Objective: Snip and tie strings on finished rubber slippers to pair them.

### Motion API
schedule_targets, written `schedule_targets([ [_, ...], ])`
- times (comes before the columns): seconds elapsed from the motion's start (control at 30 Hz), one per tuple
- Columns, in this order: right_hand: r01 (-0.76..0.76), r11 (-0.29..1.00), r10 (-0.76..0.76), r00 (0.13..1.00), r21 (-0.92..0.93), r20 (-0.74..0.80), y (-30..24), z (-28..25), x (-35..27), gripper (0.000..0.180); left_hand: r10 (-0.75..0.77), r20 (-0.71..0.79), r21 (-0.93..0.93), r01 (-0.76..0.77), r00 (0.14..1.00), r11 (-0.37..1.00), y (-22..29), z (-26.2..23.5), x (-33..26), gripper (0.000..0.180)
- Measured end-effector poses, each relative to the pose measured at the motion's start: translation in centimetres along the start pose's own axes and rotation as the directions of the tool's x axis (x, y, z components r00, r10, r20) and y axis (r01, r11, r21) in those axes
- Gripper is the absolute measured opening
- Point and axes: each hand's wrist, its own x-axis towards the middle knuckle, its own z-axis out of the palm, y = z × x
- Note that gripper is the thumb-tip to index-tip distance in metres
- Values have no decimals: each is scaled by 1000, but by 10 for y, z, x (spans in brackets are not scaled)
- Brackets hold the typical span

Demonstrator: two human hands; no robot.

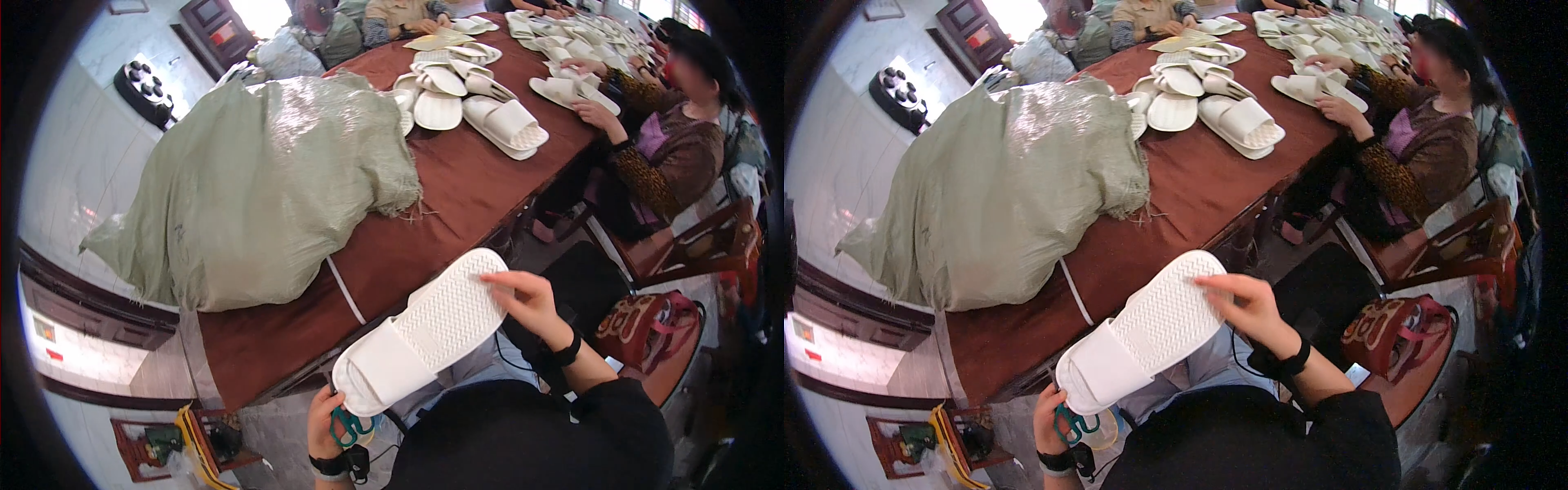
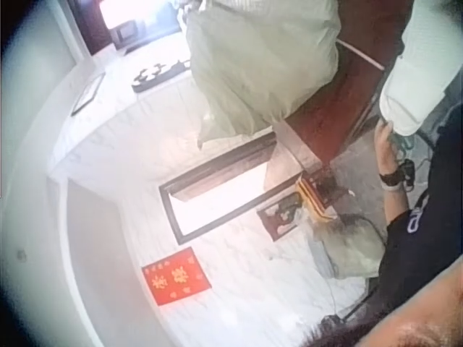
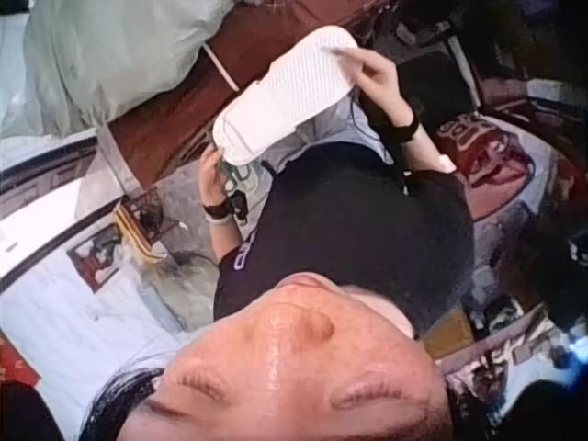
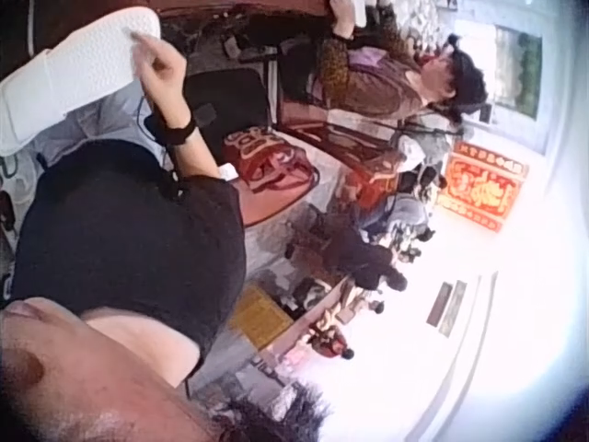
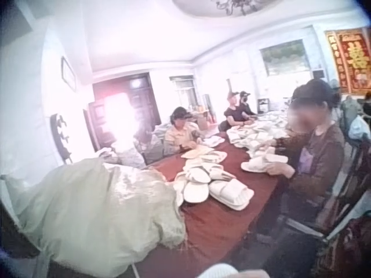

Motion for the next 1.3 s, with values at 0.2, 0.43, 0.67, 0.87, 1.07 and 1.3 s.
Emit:
schedule_targets([
  [0.2,-129,926,195,968,356,-158,15,-35,22,33,18,77,-118,-8,997,993,-2,-29,11,38],
  [0.43,-148,885,233,962,442,-143,32,-45,36,42,-5,86,-183,20,996,983,-3,-25,9,43],
  [0.67,-140,864,160,987,485,0,23,-24,37,57,-10,50,-75,13,999,997,-2,-3,7,36],
  [0.87,-83,976,58,990,200,127,20,11,22,59,-7,81,-42,10,997,999,-18,-5,29,29],
  [1.07,-330,693,457,889,641,-36,56,5,16,55,-53,137,-25,57,989,998,-32,3,32,23],
  [1.3,-327,863,279,944,384,175,37,7,-2,54,-23,-61,117,30,998,993,-18,37,14,20],
])
